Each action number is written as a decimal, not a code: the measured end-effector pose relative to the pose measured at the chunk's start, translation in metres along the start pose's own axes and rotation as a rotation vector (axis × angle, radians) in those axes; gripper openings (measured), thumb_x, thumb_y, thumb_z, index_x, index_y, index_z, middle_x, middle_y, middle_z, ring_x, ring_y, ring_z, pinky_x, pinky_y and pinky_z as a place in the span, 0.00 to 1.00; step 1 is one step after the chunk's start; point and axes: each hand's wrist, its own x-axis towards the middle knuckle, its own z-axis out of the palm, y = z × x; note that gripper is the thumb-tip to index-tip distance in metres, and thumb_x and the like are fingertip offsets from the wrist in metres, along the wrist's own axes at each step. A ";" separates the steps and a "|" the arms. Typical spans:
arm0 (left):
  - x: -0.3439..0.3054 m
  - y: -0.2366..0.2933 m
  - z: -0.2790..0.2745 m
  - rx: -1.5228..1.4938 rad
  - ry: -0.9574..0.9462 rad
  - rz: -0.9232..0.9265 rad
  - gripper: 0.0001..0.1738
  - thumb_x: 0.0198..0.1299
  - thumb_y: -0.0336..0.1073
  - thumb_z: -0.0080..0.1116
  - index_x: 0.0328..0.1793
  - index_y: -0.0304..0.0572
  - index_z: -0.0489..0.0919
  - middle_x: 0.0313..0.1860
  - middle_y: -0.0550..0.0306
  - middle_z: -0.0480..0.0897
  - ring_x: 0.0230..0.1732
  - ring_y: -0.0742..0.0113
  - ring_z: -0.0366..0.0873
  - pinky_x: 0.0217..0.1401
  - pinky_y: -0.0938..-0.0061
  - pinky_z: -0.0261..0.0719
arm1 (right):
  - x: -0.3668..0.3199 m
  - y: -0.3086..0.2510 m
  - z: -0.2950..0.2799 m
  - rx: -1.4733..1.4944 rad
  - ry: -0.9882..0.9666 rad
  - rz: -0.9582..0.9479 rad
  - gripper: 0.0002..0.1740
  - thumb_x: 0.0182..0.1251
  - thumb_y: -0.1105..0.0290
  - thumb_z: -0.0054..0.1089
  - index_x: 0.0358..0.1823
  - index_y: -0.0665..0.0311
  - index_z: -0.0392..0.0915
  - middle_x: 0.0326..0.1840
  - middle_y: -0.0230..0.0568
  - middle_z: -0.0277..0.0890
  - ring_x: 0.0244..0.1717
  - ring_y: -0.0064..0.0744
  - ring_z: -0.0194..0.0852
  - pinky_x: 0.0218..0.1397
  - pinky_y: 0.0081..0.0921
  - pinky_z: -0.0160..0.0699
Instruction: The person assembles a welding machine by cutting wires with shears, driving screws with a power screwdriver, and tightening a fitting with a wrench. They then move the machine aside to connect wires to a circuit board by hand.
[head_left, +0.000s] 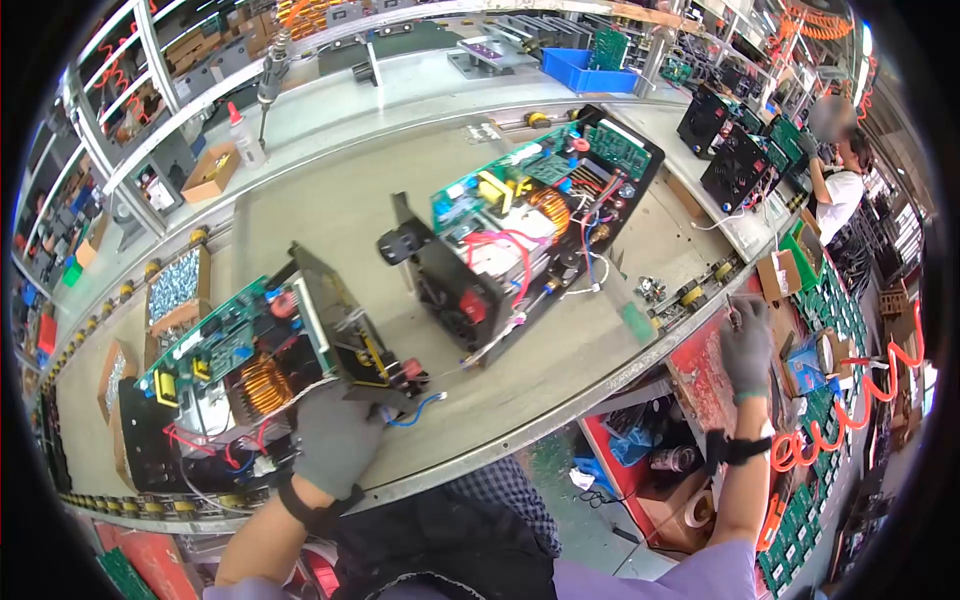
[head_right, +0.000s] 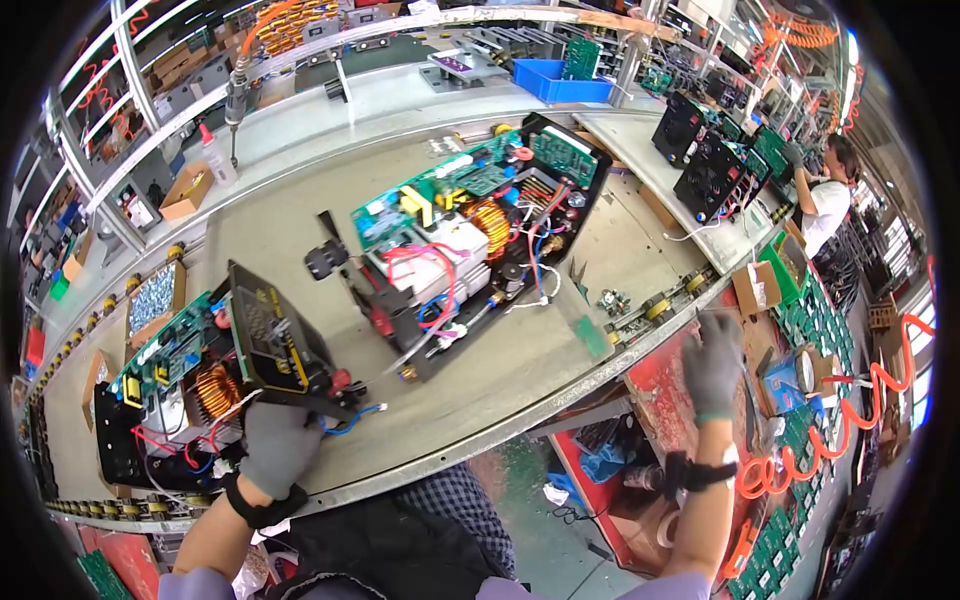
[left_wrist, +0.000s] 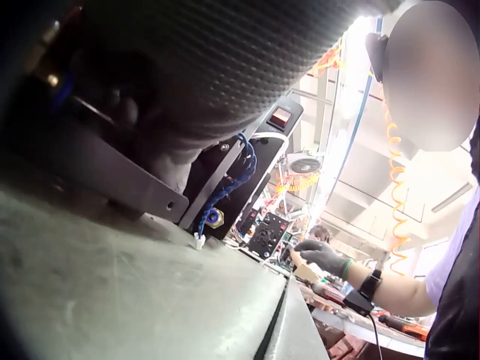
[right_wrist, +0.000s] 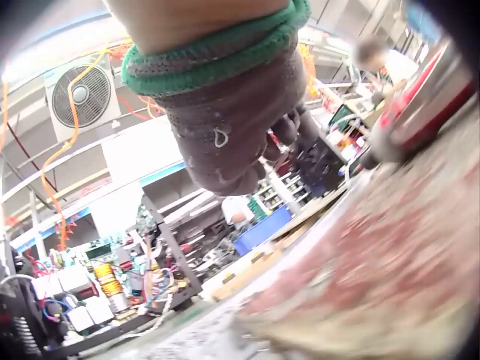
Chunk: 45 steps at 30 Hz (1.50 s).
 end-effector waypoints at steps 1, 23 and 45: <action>0.002 0.000 0.005 0.040 -0.085 -0.030 0.13 0.51 0.42 0.68 0.42 0.48 0.87 0.33 0.51 0.82 0.34 0.50 0.80 0.38 0.55 0.76 | -0.010 0.022 0.001 -0.144 0.016 0.087 0.20 0.64 0.61 0.58 0.54 0.64 0.79 0.56 0.54 0.74 0.62 0.55 0.70 0.62 0.45 0.71; -0.147 -0.171 -0.149 -0.307 -0.481 -0.685 0.10 0.58 0.37 0.65 0.45 0.46 0.86 0.37 0.51 0.88 0.41 0.59 0.86 0.48 0.67 0.81 | -0.066 -0.063 -0.056 0.358 -0.371 -0.023 0.35 0.65 0.53 0.64 0.67 0.66 0.68 0.51 0.51 0.78 0.52 0.44 0.79 0.56 0.36 0.77; -0.197 -0.326 -0.129 -0.975 0.336 -1.099 0.15 0.68 0.30 0.56 0.57 0.30 0.80 0.42 0.53 0.83 0.36 0.72 0.81 0.38 0.82 0.82 | -0.126 -0.203 -0.061 0.955 -1.625 -0.140 0.45 0.52 0.51 0.79 0.66 0.69 0.68 0.51 0.37 0.77 0.46 0.25 0.76 0.47 0.24 0.78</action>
